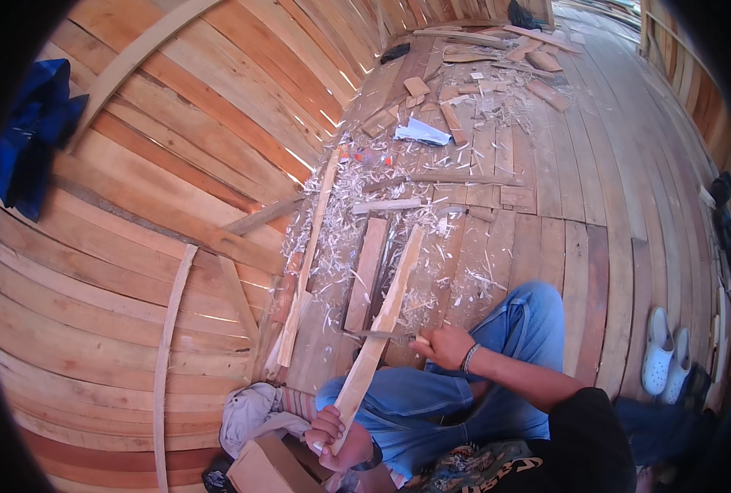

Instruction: The person carves a thin wooden strip with a small curved knife while sitting on a floor covered in wood shavings.

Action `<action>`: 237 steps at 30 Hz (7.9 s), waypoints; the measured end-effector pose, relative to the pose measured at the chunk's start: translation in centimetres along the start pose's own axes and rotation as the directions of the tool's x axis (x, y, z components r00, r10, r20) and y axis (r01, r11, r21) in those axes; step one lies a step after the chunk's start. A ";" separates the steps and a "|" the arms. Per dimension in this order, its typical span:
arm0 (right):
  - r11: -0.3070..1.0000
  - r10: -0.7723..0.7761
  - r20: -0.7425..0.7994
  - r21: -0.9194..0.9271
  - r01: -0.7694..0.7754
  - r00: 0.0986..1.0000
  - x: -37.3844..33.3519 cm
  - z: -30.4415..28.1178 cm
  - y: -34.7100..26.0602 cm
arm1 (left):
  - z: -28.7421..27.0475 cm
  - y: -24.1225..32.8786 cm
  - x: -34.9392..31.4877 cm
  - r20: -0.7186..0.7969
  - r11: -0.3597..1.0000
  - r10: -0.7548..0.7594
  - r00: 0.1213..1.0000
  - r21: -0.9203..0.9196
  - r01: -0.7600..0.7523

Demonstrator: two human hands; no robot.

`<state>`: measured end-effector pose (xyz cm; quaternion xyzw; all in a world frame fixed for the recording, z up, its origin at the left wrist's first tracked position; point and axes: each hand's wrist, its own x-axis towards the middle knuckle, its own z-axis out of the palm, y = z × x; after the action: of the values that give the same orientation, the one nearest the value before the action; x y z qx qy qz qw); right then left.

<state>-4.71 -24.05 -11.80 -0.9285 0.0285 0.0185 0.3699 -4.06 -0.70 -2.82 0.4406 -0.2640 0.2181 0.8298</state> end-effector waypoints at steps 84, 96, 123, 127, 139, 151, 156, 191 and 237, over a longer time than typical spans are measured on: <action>0.996 0.092 -0.076 -0.009 -0.093 0.993 1.2 -3.0 1.1 | 2.4 -0.7 -0.5 0.148 1.000 -0.010 0.989 -0.005 0.011; 1.000 0.023 -0.078 0.018 -0.022 0.997 -1.4 -2.4 -0.7 | 2.8 -0.6 -0.7 0.125 0.999 0.017 0.992 -0.029 -0.014; 0.973 0.180 -0.098 0.165 -0.162 0.979 1.1 -1.7 4.1 | 4.0 0.3 -1.5 0.230 0.999 -0.016 0.973 0.048 0.005; 0.978 0.131 -0.024 0.166 -0.125 0.991 0.1 -2.3 3.7 | 4.1 0.5 -0.6 0.259 0.999 -0.037 0.965 0.015 0.034; 0.993 0.040 -0.101 0.112 -0.029 0.994 -0.4 -2.4 1.6 | 3.8 1.5 1.9 0.458 0.997 -0.061 0.887 -0.008 0.073; 0.980 0.194 -0.057 -0.025 -0.196 0.979 3.0 -3.4 5.0 | 4.4 1.9 2.4 0.493 0.995 -0.063 0.868 -0.036 0.093; 0.997 0.077 -0.085 0.035 -0.074 0.993 1.4 -2.1 3.5 | 4.4 2.1 2.6 0.477 0.994 -0.066 0.876 -0.045 0.100; 0.993 0.012 -0.279 0.112 0.020 0.960 -1.3 -2.3 3.2 | 6.4 2.3 3.6 0.916 0.976 -0.071 0.394 -0.016 0.215; 0.994 0.066 -0.196 -0.071 -0.081 0.978 3.0 -1.1 3.8 | 2.5 1.8 4.2 0.403 0.984 -0.074 0.912 -0.119 0.133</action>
<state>-1.96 -27.62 -13.78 -0.9381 0.0980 -0.0571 0.3274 -2.45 -1.33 2.10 0.4282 -0.4181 0.0602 0.7989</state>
